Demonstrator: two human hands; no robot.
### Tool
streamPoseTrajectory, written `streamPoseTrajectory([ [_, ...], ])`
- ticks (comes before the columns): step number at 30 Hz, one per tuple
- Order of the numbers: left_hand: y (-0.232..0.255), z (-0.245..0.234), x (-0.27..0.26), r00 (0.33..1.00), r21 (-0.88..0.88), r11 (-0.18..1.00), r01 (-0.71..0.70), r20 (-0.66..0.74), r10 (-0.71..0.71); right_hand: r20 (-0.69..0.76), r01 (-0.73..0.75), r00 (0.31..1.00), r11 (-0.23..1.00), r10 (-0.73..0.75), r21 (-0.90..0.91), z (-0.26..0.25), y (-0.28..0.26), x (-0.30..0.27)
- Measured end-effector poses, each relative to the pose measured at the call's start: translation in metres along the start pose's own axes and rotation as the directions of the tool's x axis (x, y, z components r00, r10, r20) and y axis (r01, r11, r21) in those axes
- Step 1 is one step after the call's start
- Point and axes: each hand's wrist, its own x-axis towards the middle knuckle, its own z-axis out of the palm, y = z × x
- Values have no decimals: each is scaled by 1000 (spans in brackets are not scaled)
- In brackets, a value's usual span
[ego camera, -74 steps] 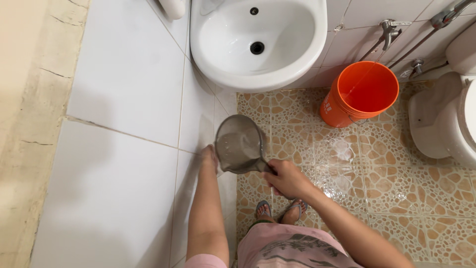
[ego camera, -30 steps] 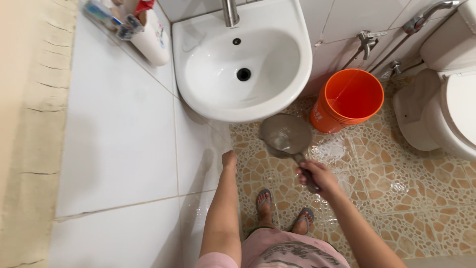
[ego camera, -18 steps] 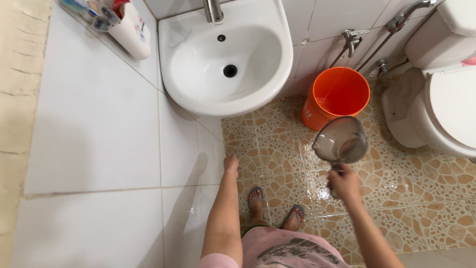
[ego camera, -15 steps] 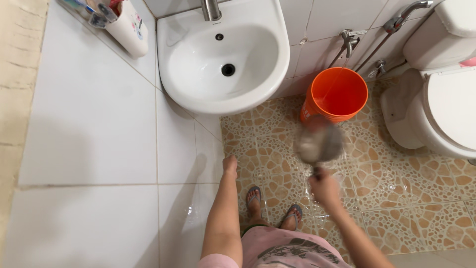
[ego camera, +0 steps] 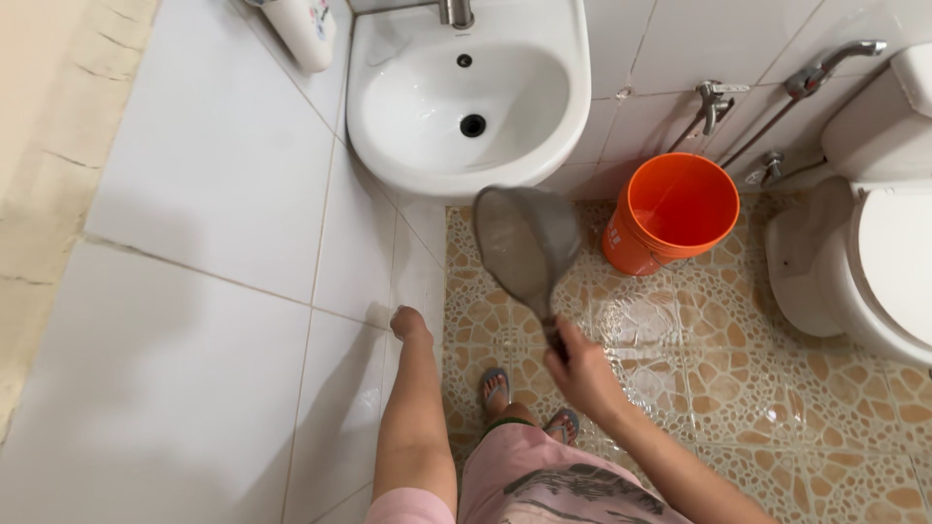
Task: The person washes a metal strainer under a running tap in a bathroom sink, scrubbing it with their hands. They then pour water from the strainer into an orange bucket on the floor and hang the strainer on a wall hook. The person repeats the washing process with the strainer in the sink.
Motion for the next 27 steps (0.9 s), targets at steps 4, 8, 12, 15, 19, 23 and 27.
streamPoseTrajectory([
  [4, 1, 4, -5, 988, 99, 984, -150, 52, 145, 75, -144, 989, 908, 124, 394, -23, 10, 23],
  [8, -1, 33, -2, 888, 129, 883, -451, 169, 429, 86, -227, 972, 775, 219, 590, -47, 1, 43],
  [12, 23, 75, 3, 541, 137, 523, -841, 179, 822, 72, -180, 981, 709, 180, 682, -57, -12, 64],
  [15, 38, 103, 2, 415, -59, 432, -900, 188, 890, 63, -173, 981, 688, 182, 705, -59, -22, 83],
  [19, 80, 123, -26, 259, -188, 307, -933, 240, 935, 105, -190, 980, 643, 169, 742, -56, -31, 110],
  [23, 125, 142, -48, 131, -178, 170, -969, 211, 969, 154, -196, 981, 622, 122, 758, -49, -44, 145],
  [27, 165, 163, -52, 210, -322, 277, -905, 228, 951, 266, -298, 954, 543, 139, 785, -42, -60, 187],
])
